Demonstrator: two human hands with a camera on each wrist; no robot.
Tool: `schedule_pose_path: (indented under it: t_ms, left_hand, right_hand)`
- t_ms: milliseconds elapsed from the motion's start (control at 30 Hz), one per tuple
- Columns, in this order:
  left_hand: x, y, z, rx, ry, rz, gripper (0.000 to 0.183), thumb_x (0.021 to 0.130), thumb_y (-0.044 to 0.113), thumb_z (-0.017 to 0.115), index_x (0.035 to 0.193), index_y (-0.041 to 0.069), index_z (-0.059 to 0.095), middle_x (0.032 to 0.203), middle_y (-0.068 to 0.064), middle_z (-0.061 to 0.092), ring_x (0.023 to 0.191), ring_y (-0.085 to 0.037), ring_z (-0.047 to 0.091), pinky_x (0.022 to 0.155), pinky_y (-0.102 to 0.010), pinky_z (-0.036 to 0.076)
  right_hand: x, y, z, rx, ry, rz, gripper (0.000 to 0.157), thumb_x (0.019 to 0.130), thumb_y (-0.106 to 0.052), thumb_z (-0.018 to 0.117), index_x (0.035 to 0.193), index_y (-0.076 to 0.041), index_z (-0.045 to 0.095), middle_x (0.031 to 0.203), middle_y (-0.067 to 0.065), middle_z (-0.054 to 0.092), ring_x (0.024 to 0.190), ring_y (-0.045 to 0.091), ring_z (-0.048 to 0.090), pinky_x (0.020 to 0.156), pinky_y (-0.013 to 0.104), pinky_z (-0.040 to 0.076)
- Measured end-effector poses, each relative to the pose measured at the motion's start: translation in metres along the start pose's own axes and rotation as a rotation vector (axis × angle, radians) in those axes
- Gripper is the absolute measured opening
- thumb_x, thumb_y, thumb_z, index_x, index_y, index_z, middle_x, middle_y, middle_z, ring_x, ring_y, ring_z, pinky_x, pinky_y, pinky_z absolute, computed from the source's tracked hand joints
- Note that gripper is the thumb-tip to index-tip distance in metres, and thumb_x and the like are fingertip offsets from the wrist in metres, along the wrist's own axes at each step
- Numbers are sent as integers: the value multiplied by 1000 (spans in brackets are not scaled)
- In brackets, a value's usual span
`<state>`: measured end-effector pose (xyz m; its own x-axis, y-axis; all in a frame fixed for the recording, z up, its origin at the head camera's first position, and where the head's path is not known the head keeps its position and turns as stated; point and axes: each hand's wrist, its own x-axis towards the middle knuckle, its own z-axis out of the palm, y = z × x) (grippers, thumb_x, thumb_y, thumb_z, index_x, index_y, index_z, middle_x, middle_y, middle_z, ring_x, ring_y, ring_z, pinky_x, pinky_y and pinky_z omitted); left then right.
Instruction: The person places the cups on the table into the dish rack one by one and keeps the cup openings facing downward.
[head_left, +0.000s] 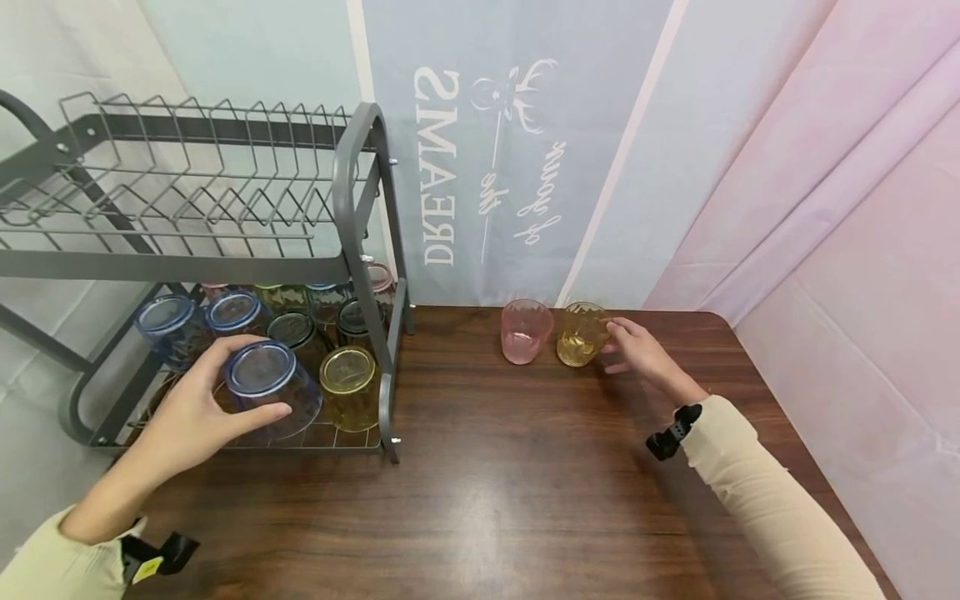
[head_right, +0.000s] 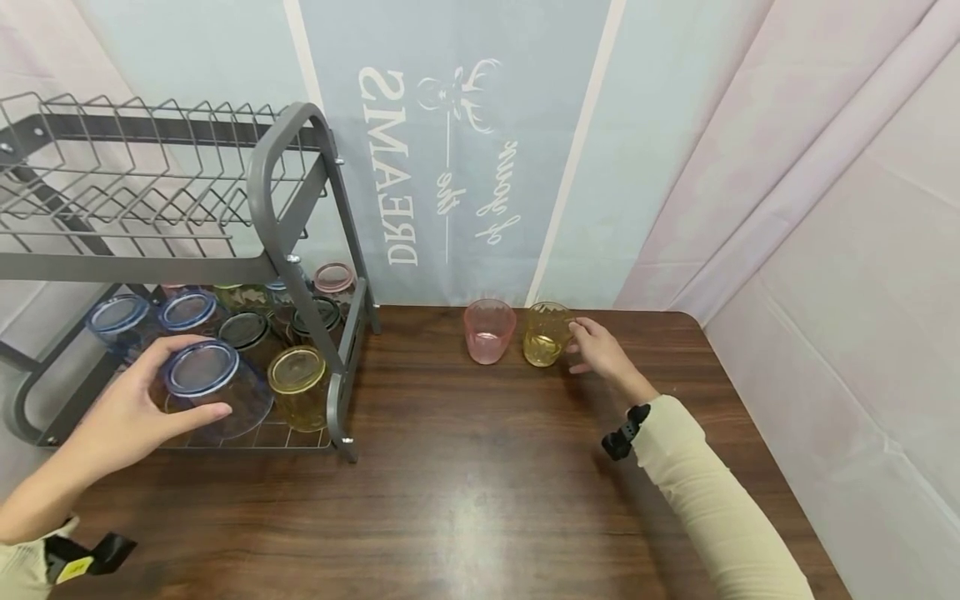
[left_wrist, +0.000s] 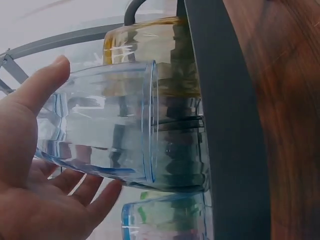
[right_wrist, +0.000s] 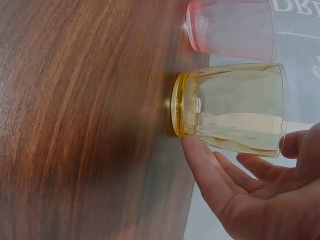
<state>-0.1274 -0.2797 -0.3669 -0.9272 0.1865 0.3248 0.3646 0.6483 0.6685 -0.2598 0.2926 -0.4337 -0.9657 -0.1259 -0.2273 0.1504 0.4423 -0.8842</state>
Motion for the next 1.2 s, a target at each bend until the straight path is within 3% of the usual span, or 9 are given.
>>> schedule_pose_path:
  t_ms: [133,200,333,400,633,867,1033,1200]
  left_hand:
    - [-2,-1,0,62,19,-23,84,72,13,94,144,9,50,127,-14,59,101,15,50,73,-6,42]
    - [-3,-3,0,100,19,-35,85,72,18,95,144,8,51,128,-17,58,104,5,54,75,-7,41]
    - [-5,-7,1,177,16,-35,88,69,25,97,142,4,52,130,-23,57,109,-29,58,76,-20,41]
    - [-5,-9,3,192,17,-16,89,68,25,97,141,3,52,130,-24,56,110,-39,56,77,-25,40]
    - [-5,-10,8,215,36,45,88,64,21,99,138,0,55,122,-22,58,104,-37,58,77,-22,39]
    - [-4,-11,10,249,35,-3,92,64,23,99,140,0,53,125,-26,55,101,-40,57,73,-43,45]
    - [-3,-13,13,266,36,-9,93,63,22,99,140,-1,53,121,-26,57,91,-34,57,66,-38,45]
    - [-2,-16,16,254,21,-15,92,65,21,98,140,-3,51,122,-30,55,97,-42,57,71,-53,49]
  right_hand:
    - [0,-1,2,-1,6,3,62,112,-35,30,156,8,22,151,36,31,128,52,47,82,50,60]
    - [0,-1,4,-5,3,3,65,112,-39,32,156,8,22,150,36,32,127,52,48,81,50,61]
    - [2,-1,7,-19,-3,13,65,111,-39,36,155,7,24,151,35,32,127,52,49,79,49,61]
    - [2,-1,7,-22,-7,21,62,112,-36,36,154,7,24,152,35,32,127,52,49,79,48,61]
    - [1,-2,7,-14,-11,23,57,111,-29,37,153,8,24,153,35,31,127,52,49,79,47,61]
    - [0,-6,9,-2,-23,31,56,109,-19,31,155,12,20,152,37,31,126,51,48,82,49,60]
    - [1,-6,10,-3,-20,43,55,108,-17,28,155,12,20,151,38,31,125,53,50,81,48,61]
    - [2,-5,10,-8,-21,51,55,108,-17,25,155,12,20,152,38,30,125,54,51,80,47,61]
